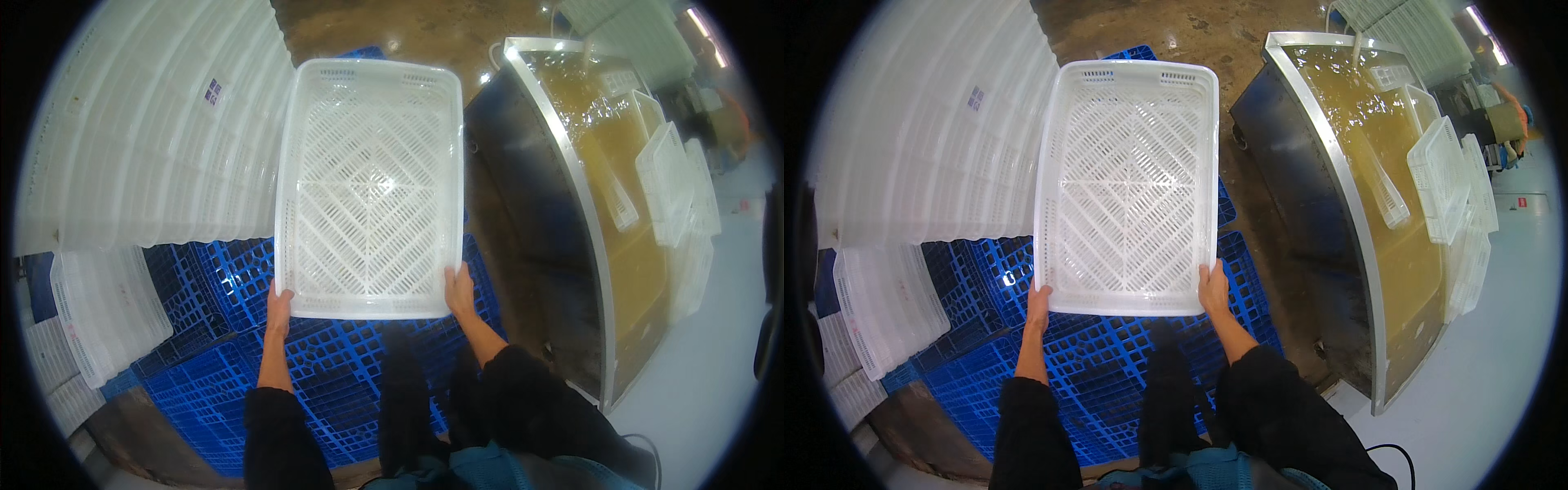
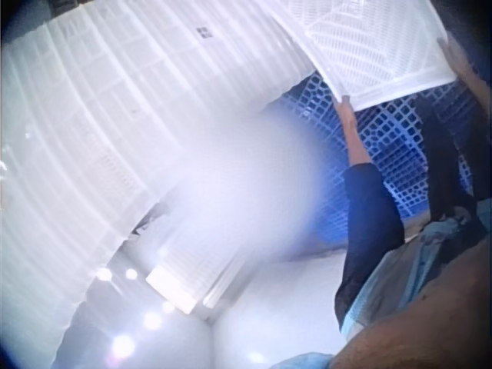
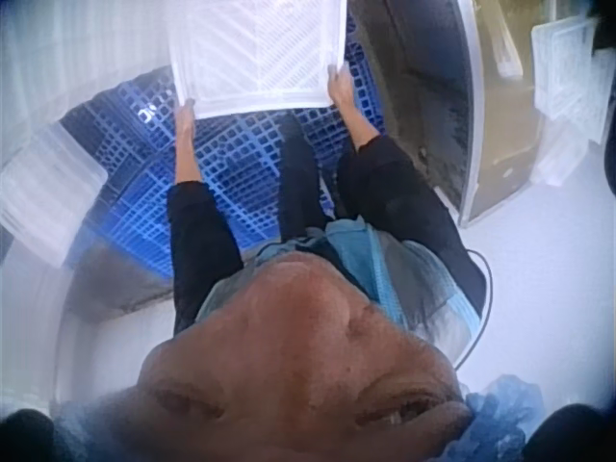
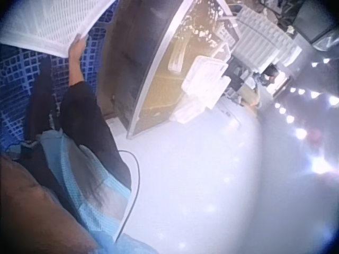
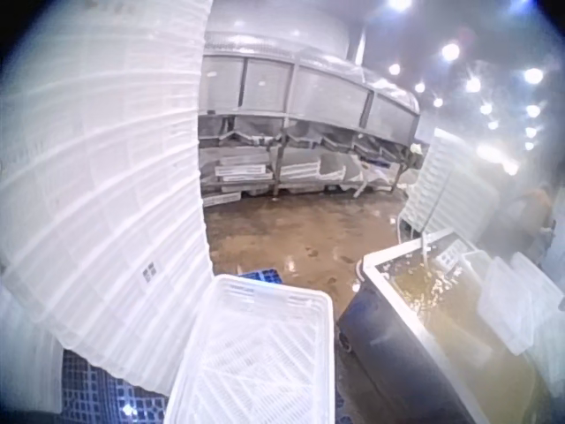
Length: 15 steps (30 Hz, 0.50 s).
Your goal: The person repeatedly picks up white plastic baskets, dips them into a water-filled tub, and places them onto a stack on a blue pallet. The person handles the baskets one at a time, rinsing them in the water and stacking them neatly.
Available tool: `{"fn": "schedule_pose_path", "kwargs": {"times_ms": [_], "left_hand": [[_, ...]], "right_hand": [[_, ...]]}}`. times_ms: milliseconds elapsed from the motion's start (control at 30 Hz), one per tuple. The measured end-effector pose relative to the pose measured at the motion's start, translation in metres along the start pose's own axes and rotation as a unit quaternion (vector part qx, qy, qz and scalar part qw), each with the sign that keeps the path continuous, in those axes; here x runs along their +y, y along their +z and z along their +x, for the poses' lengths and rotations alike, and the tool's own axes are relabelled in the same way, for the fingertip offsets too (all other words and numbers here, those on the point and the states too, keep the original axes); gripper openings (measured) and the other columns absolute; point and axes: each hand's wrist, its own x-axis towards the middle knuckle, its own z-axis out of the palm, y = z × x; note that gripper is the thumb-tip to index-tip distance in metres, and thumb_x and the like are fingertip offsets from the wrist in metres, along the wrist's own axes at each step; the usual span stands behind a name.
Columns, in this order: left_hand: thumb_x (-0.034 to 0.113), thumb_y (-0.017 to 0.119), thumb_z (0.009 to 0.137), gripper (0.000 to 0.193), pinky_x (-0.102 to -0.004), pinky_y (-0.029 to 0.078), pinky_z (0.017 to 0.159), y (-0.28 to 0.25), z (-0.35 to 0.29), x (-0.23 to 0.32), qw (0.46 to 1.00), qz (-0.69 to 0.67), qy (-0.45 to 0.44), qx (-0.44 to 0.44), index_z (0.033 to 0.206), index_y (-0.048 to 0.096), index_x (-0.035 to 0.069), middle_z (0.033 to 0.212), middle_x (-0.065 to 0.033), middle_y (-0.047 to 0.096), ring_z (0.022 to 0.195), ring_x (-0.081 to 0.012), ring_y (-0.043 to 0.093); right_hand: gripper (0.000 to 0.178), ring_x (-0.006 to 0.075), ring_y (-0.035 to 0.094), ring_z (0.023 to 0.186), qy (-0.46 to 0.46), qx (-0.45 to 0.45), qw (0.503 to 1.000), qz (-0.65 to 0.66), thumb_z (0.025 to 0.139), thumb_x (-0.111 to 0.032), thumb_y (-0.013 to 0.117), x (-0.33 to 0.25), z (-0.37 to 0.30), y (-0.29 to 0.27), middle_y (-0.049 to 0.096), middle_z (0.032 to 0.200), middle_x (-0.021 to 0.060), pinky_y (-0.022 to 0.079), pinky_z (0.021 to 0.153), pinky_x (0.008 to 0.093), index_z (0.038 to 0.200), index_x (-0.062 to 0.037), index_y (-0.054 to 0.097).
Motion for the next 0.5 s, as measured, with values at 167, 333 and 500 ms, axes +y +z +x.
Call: {"fn": "schedule_pose_path", "kwargs": {"times_ms": [167,333,500], "left_hand": [[0.009,0.048,0.077,0.062,-0.0332,0.035,0.102,0.006,-0.001,0.002,1.000,-0.022,-0.001,0.003,0.138,0.039,0.000,0.127,-0.0160,0.053,0.115,-0.0266,0.051],[0.009,0.048,0.077,0.057,-0.0334,0.036,0.101,0.002,-0.016,-0.001,1.000,0.010,-0.013,-0.022,0.134,0.045,-0.001,0.123,-0.0162,0.056,0.114,-0.0259,0.051],[0.009,0.049,0.079,0.053,-0.0343,0.037,0.099,0.004,-0.029,-0.009,1.000,0.016,-0.003,0.005,0.131,0.048,-0.001,0.119,-0.0162,0.057,0.111,-0.0254,0.053]], "right_hand": [[0.033,0.0376,0.060,0.101,0.010,-0.005,0.999,0.033,0.092,-0.018,0.052,0.009,0.011,0.005,0.062,0.105,0.0264,0.045,0.087,0.0413,0.118,0.0025,0.052],[0.028,0.0307,0.063,0.095,-0.021,0.016,0.996,0.081,0.092,-0.013,0.052,0.011,-0.017,-0.014,0.065,0.100,0.0230,0.047,0.084,0.0374,0.113,0.0044,0.057],[0.028,0.0267,0.062,0.095,-0.012,-0.016,0.999,0.047,0.092,-0.011,0.051,0.010,-0.035,-0.021,0.065,0.102,0.0206,0.047,0.082,0.0355,0.114,0.0061,0.056]]}}
